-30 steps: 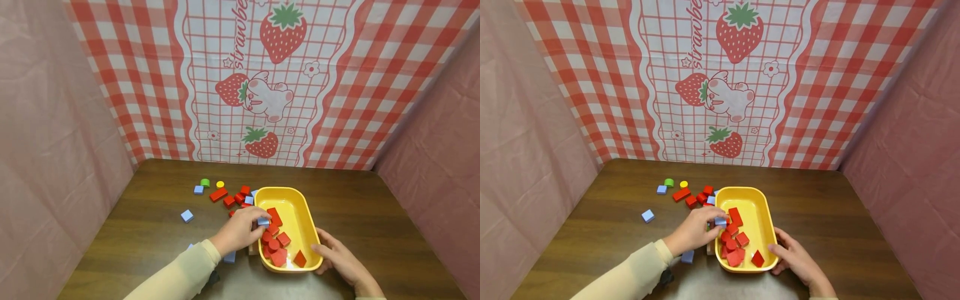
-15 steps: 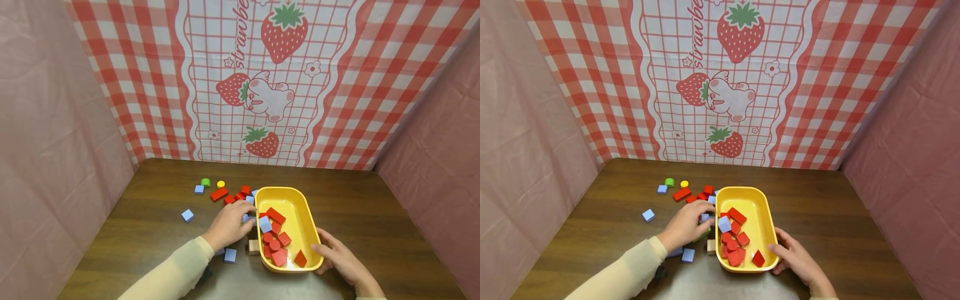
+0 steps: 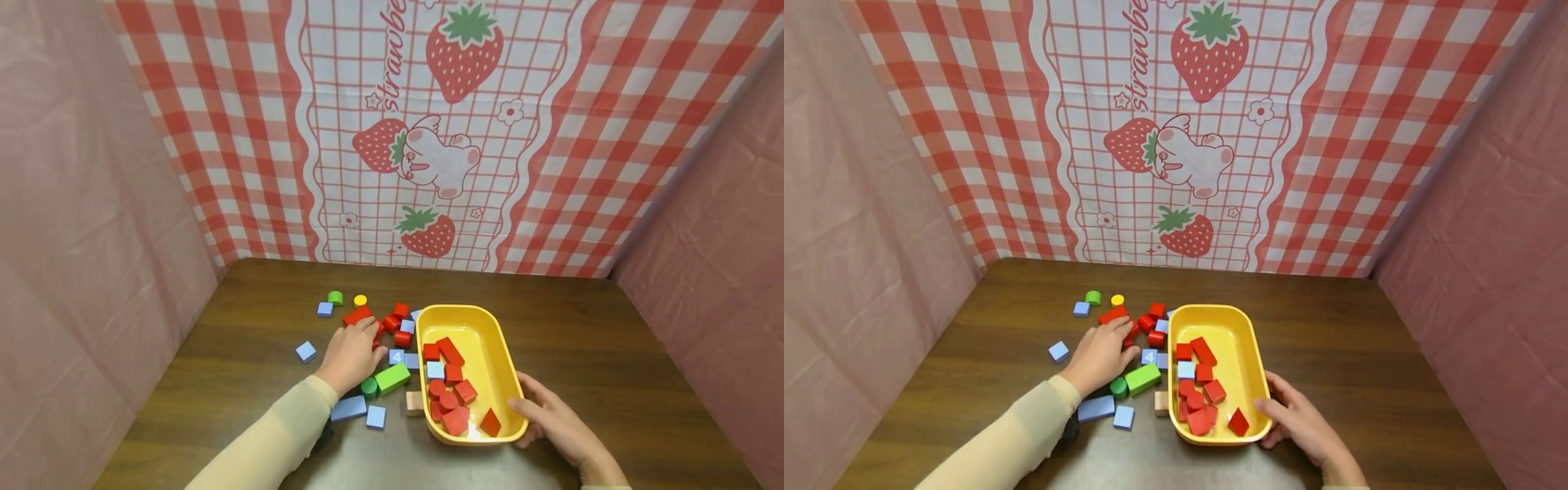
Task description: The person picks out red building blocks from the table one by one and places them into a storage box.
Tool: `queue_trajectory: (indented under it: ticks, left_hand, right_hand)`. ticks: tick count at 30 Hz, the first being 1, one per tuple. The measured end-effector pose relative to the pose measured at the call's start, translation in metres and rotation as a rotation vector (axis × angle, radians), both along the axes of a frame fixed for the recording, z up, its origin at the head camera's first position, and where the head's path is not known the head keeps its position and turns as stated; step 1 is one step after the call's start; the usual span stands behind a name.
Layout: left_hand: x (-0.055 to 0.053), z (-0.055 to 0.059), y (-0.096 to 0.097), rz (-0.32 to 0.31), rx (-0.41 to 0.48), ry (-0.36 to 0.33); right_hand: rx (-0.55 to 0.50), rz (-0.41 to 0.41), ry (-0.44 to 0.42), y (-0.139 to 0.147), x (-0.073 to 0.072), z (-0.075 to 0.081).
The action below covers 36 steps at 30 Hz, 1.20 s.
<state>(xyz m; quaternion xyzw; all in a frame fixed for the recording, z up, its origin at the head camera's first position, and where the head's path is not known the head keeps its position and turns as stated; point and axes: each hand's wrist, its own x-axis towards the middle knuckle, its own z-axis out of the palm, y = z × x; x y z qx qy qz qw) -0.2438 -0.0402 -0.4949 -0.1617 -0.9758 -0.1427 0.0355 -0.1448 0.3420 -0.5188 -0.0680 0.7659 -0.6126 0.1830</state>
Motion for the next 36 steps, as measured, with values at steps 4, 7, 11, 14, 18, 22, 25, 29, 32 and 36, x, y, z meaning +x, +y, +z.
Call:
queue_trajectory:
  ticks: [4,7,11,14,18,22,25,29,32,36]
  left_hand:
    - [-0.001,0.0,-0.001,0.015,0.017,0.016]
    - [-0.001,0.0,-0.003,0.025,0.055,-0.001]
    - [-0.001,0.001,-0.004,0.04,0.127,-0.056]
    - [-0.001,0.001,-0.004,0.047,0.15,-0.075]
    - [-0.001,0.002,-0.004,0.053,0.15,-0.075]
    - [-0.002,0.001,-0.005,0.044,0.17,-0.068]
    - [-0.004,0.0,-0.009,0.032,0.241,-0.081]
    - [-0.009,0.003,-0.017,0.044,0.439,-0.085]
    - [-0.011,0.01,-0.019,0.058,0.597,-0.086]
    - [-0.005,0.022,-0.011,0.054,0.722,-0.153]
  right_hand:
    - [0.003,-0.004,-0.004,0.0,0.0,0.0]
    - [0.002,-0.002,-0.006,0.0,0.0,0.0]
    - [-0.001,0.002,-0.005,0.0,0.0,0.0]
    - [-0.006,0.006,-0.002,0.0,0.0,-0.001]
    - [-0.013,0.012,0.001,0.0,-0.001,0.0]
    - [-0.013,0.016,-0.003,0.001,0.0,0.0]
    - [-0.012,0.013,-0.005,0.0,0.0,0.0]
    - [-0.013,0.011,-0.007,0.0,-0.001,0.001]
    - [-0.01,0.008,-0.008,0.0,-0.001,0.001]
    - [-0.007,0.01,-0.007,0.0,0.0,0.002]
